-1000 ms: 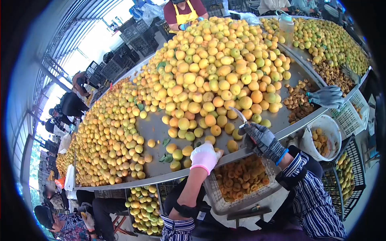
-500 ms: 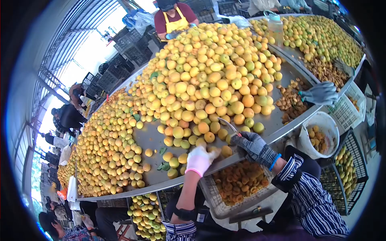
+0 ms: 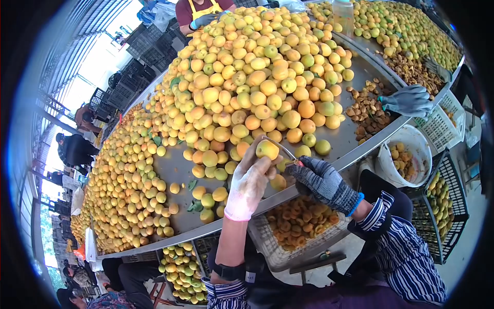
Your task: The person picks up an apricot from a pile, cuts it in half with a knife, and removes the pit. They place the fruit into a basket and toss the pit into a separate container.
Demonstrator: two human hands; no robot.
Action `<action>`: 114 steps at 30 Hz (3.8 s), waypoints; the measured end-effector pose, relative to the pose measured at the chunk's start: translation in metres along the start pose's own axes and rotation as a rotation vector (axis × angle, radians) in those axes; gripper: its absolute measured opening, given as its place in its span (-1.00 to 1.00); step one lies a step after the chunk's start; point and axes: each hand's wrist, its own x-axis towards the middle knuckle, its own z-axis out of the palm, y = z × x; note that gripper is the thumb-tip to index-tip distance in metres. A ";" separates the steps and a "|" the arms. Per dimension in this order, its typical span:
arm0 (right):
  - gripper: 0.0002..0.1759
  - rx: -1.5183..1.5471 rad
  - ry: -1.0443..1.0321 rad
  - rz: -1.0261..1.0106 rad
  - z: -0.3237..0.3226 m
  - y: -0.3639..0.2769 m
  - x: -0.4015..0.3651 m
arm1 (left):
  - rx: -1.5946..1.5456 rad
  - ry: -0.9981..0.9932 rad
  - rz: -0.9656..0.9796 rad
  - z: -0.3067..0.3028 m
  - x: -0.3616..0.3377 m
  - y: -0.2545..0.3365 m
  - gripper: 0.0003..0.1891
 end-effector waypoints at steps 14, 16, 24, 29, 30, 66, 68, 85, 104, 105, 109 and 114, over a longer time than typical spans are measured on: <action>-0.76 -0.275 0.037 -0.181 -0.002 -0.005 -0.008 | 0.218 0.065 0.083 -0.012 -0.001 0.003 -0.50; -0.76 -0.318 0.025 -0.236 -0.003 -0.005 -0.008 | 0.204 0.063 0.079 -0.013 -0.001 0.003 -0.51; -0.77 -0.433 -0.013 -0.199 -0.004 -0.009 -0.010 | 0.217 0.058 0.071 -0.016 0.000 0.003 -0.44; -0.73 -0.489 0.028 -0.185 -0.003 -0.014 -0.012 | 0.474 0.119 0.130 -0.007 -0.002 0.007 -0.49; -0.76 -0.581 0.035 -0.184 -0.002 -0.016 -0.013 | 0.572 0.143 0.172 -0.003 -0.003 0.008 -0.50; -0.69 -0.795 0.206 -0.264 0.003 0.036 0.009 | 0.135 0.288 -0.257 0.006 0.021 -0.028 -0.45; -0.71 -0.807 0.201 -0.273 0.004 0.033 0.009 | 0.185 0.269 -0.208 0.005 0.023 -0.030 -0.47; -0.27 -0.877 0.179 -0.299 -0.017 0.032 0.015 | 0.692 0.264 0.022 0.024 0.018 -0.045 -0.57; -0.37 -0.102 -0.024 -0.048 -0.011 0.000 0.009 | 0.860 0.298 0.485 0.030 0.026 -0.052 -0.70; -0.38 -0.045 -0.019 -0.062 -0.011 0.005 0.011 | 0.888 0.290 0.434 0.035 0.022 -0.047 -0.70; -0.51 0.378 0.060 -0.016 -0.005 0.017 0.019 | 0.878 0.203 0.494 0.021 0.028 -0.060 -0.74; -0.78 0.467 -0.024 0.129 -0.017 -0.010 0.002 | 0.437 0.176 0.069 0.027 0.029 -0.045 -0.69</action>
